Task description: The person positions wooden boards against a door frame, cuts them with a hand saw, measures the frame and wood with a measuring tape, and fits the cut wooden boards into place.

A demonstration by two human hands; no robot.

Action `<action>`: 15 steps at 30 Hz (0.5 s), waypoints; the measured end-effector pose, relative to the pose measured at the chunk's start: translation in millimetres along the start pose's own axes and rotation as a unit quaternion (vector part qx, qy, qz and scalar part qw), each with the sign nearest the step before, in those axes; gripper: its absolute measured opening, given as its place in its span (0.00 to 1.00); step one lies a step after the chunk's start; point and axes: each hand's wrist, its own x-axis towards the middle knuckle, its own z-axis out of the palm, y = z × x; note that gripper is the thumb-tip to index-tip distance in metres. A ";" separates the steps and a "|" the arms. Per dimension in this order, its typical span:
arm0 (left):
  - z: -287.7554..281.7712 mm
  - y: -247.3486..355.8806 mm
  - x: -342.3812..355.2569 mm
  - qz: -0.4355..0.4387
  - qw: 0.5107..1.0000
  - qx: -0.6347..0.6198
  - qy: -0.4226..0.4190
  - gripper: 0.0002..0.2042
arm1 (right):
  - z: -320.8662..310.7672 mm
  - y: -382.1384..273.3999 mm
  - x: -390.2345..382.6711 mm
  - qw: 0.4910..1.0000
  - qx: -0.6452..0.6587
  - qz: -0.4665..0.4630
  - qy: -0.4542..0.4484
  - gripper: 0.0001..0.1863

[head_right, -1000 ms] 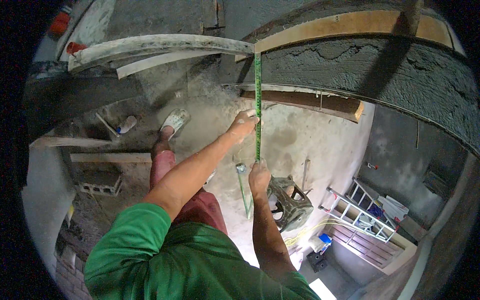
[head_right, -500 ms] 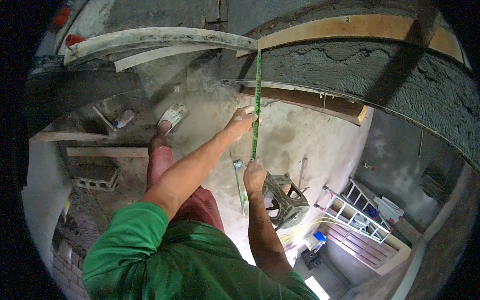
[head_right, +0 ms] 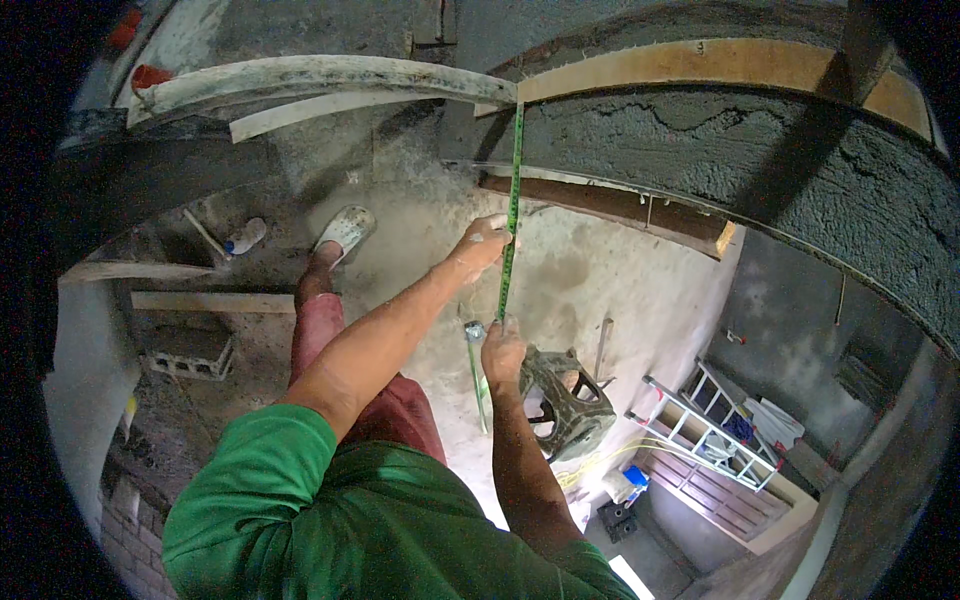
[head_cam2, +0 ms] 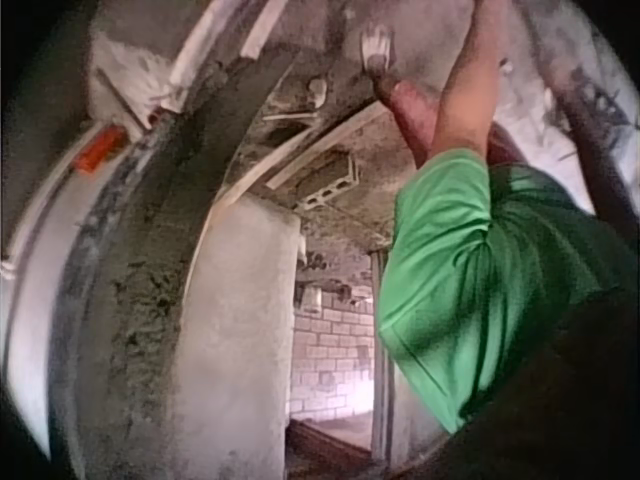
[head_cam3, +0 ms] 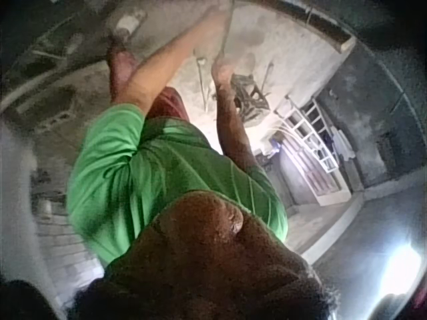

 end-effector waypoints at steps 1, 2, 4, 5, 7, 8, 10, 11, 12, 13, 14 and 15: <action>-1.0 0.5 -0.2 -0.005 1.000 -0.005 -0.009 0.14 | 1.7 1.1 1.2 1.000 0.003 -0.001 -0.001 0.13; -2.0 1.3 -0.8 -0.010 1.000 -0.009 -0.018 0.13 | 3.4 2.1 2.3 1.000 -0.009 -0.010 -0.002 0.14; -4.0 -2.6 0.7 -0.007 1.000 -0.002 -0.018 0.11 | 5.0 3.4 0.8 1.000 -0.027 -0.014 -0.003 0.14; -5.5 -4.6 -0.2 -0.003 1.000 0.006 -0.017 0.10 | 4.2 4.5 -0.4 0.999 -0.026 0.015 -0.026 0.15; -9.0 -4.1 -12.1 -0.008 1.000 0.027 -0.012 0.10 | 2.4 10.7 -2.3 0.998 -0.015 0.039 -0.049 0.16; -12.3 -5.6 -22.9 -0.014 0.999 0.044 -0.007 0.10 | 0.0 15.3 -10.5 0.998 -0.036 0.007 -0.052 0.17; -12.0 -5.1 -52.3 -0.032 0.999 0.028 0.008 0.11 | -8.3 31.5 -24.1 0.997 -0.051 -0.027 -0.046 0.18; -13.5 -5.3 -72.3 -0.053 0.998 0.008 0.025 0.11 | -13.6 41.7 -34.7 0.991 -0.087 -0.071 -0.076 0.17; -21.4 -7.8 -92.3 -0.089 0.996 0.003 -0.006 0.13 | -19.0 54.7 -45.0 0.980 -0.122 -0.117 -0.105 0.17; -28.8 -13.2 -111.3 -0.125 0.991 0.001 -0.044 0.15 | -22.5 82.3 -54.0 0.972 -0.141 -0.161 -0.096 0.15; -36.8 -20.4 -130.9 -0.143 0.987 0.024 -0.070 0.17 | -25.7 107.1 -63.4 0.962 -0.158 -0.205 -0.088 0.14; -49.3 -31.6 -149.8 -0.162 0.981 0.050 -0.093 0.20 | -35.2 112.5 -77.0 0.964 -0.147 -0.207 -0.080 0.14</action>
